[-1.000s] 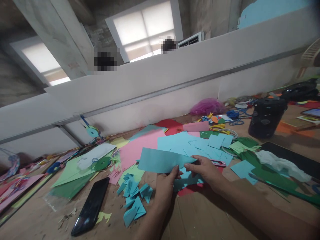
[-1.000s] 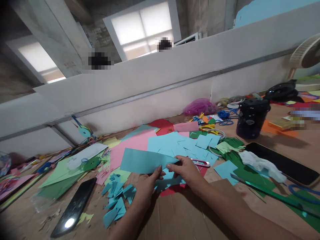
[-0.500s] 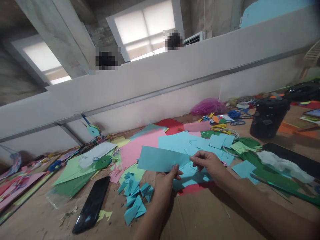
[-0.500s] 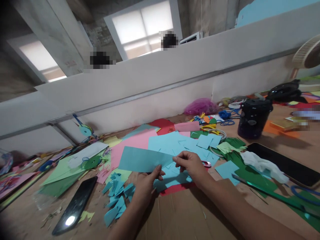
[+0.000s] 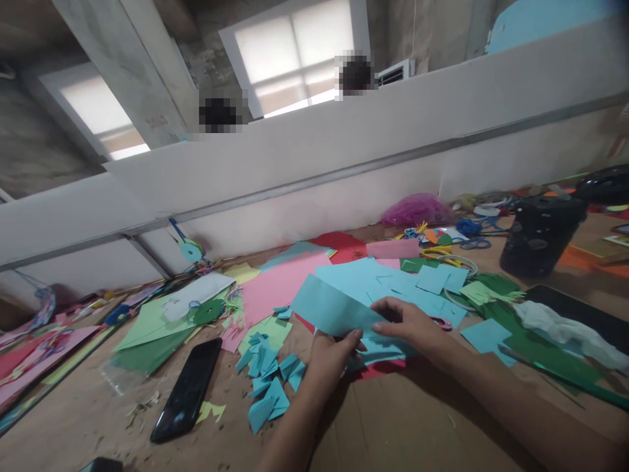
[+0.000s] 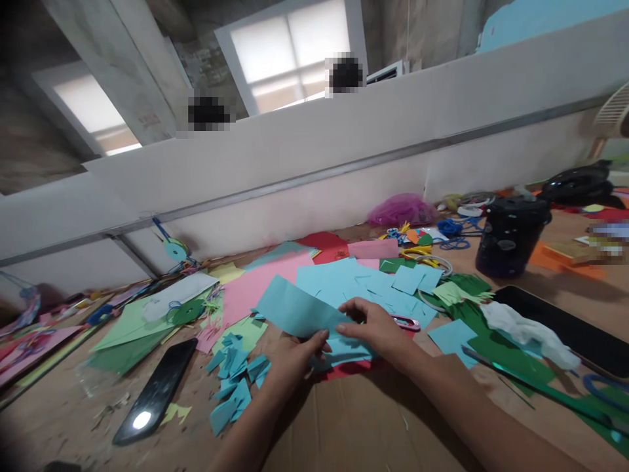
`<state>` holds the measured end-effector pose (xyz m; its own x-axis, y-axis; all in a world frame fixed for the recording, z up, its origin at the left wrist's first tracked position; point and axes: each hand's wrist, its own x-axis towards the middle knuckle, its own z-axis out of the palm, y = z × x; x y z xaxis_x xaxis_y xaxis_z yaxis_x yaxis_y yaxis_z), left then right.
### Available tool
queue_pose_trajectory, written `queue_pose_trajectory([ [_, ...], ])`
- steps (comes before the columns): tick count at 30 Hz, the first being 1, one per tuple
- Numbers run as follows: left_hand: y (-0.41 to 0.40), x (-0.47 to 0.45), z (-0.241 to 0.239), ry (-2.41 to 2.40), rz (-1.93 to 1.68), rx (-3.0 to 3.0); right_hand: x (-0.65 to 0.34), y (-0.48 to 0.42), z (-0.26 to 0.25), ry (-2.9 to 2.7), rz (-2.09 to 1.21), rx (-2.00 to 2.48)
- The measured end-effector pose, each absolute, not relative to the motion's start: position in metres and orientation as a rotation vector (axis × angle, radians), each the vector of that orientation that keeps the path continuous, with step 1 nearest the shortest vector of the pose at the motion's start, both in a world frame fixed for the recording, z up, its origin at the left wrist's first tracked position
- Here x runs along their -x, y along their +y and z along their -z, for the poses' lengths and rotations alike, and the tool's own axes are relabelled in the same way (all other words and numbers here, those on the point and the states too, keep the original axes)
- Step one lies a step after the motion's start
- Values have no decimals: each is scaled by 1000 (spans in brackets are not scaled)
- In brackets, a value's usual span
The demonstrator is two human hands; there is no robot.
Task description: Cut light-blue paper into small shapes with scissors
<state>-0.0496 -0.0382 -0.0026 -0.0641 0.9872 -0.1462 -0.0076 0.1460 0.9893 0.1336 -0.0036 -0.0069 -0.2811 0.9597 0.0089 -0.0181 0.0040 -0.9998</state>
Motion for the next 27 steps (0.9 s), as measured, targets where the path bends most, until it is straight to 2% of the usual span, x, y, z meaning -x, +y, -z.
queue_pose_trajectory([
  [3, -36, 49, 6, 1283, -1077, -1115, -130, -7, 9, -1431, -1492, 1125],
  [11, -29, 54, 8, 1231, -1210, -1146, -136, -5, 13, -1262, -1354, 1137],
  [22, -36, 55, 19, 1192, -1107, -1270, -123, -12, 17, -1354, -1540, 969],
  [27, -37, 56, 11, 1120, -1101, -1291, -127, -8, 23, -1257, -1527, 993],
])
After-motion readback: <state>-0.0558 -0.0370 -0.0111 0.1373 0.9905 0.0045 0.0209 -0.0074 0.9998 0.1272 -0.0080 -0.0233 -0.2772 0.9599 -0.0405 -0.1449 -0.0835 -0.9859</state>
